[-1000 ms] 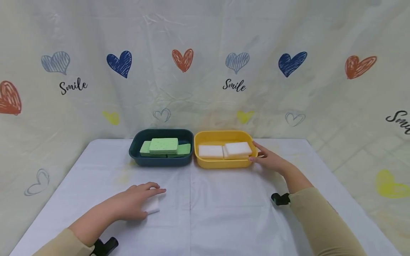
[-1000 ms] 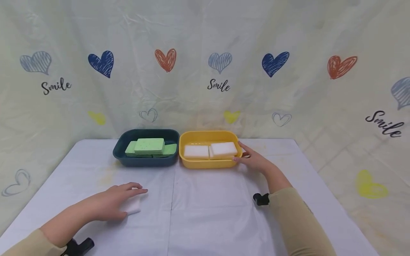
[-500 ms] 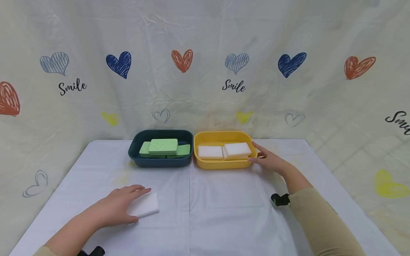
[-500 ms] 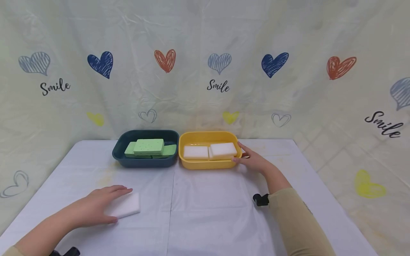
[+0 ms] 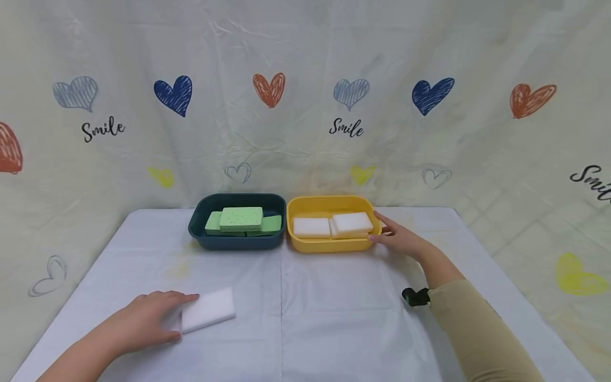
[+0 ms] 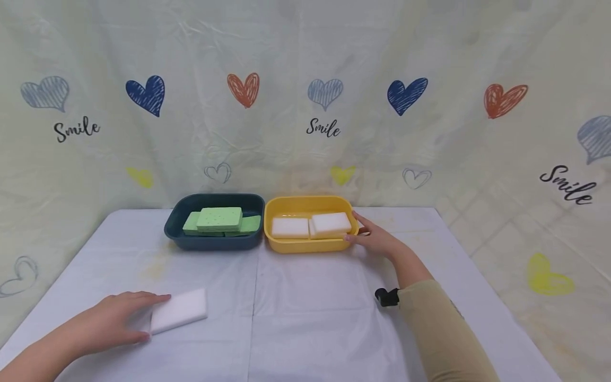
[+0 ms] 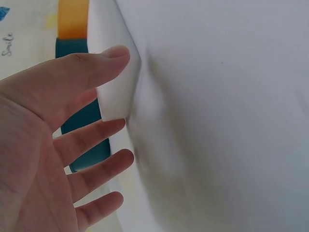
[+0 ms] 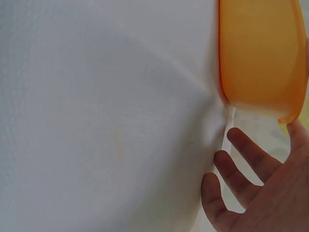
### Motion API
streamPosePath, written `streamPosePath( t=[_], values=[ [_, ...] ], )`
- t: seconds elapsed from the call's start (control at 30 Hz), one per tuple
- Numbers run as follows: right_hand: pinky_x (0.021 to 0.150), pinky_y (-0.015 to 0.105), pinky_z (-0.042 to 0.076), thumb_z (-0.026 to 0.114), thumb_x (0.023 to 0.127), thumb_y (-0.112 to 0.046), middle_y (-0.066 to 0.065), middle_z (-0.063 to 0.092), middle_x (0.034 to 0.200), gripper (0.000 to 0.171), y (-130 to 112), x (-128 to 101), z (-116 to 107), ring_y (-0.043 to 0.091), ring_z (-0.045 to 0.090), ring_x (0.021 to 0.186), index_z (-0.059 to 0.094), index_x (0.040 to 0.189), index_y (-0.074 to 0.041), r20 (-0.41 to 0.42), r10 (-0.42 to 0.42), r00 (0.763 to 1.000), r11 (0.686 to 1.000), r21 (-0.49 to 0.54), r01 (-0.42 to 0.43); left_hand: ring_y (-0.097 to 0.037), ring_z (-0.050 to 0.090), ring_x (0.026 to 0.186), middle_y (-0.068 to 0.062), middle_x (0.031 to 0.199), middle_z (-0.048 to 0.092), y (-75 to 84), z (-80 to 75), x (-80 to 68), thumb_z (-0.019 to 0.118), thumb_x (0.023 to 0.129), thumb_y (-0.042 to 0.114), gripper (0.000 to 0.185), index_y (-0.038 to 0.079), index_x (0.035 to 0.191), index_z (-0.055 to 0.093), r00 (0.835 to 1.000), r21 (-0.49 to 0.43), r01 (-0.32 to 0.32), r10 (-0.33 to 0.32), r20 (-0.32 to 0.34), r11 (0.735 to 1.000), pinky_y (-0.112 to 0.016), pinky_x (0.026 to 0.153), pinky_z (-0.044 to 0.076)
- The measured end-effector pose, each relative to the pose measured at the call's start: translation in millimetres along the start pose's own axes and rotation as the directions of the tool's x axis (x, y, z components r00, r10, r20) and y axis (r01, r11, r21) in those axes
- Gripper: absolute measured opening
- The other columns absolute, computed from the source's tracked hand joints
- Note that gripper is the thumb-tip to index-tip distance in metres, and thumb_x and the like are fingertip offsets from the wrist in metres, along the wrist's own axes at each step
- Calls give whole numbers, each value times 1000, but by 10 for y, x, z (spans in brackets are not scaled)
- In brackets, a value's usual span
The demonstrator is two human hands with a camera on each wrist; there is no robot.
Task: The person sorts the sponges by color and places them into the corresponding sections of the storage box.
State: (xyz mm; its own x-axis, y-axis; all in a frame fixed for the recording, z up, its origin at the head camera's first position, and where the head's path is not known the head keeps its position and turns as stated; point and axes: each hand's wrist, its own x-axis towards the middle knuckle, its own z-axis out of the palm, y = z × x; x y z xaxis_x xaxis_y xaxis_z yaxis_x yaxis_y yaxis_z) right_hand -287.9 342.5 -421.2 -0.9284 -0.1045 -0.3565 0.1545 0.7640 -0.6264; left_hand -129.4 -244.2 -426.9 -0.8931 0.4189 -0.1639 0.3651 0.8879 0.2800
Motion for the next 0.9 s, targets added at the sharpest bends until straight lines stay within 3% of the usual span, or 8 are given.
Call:
streamPosePath(
  t=[0.63, 0.9],
  values=[
    [105, 68, 33, 67, 84, -64, 26, 35, 148, 101, -21, -21, 17, 44, 41, 127, 3, 159, -40, 2, 4, 1000, 1000, 18, -4, -28, 62, 110, 3, 122, 67, 13, -19, -16, 82, 75, 48, 64, 24, 131, 66, 995, 15, -68, 69, -72, 998, -52, 89, 48],
    [106, 68, 32, 65, 86, -64, 27, 34, 148, 100, -24, -10, 21, 45, 40, 129, 2, 159, -39, 6, -3, 1000, 1000, 4, 3, -29, 60, 114, 4, 124, 66, 23, -133, 25, 80, 78, 49, 58, 27, 130, 66, 996, -8, -50, 49, -80, 999, -54, 92, 47]
  ],
)
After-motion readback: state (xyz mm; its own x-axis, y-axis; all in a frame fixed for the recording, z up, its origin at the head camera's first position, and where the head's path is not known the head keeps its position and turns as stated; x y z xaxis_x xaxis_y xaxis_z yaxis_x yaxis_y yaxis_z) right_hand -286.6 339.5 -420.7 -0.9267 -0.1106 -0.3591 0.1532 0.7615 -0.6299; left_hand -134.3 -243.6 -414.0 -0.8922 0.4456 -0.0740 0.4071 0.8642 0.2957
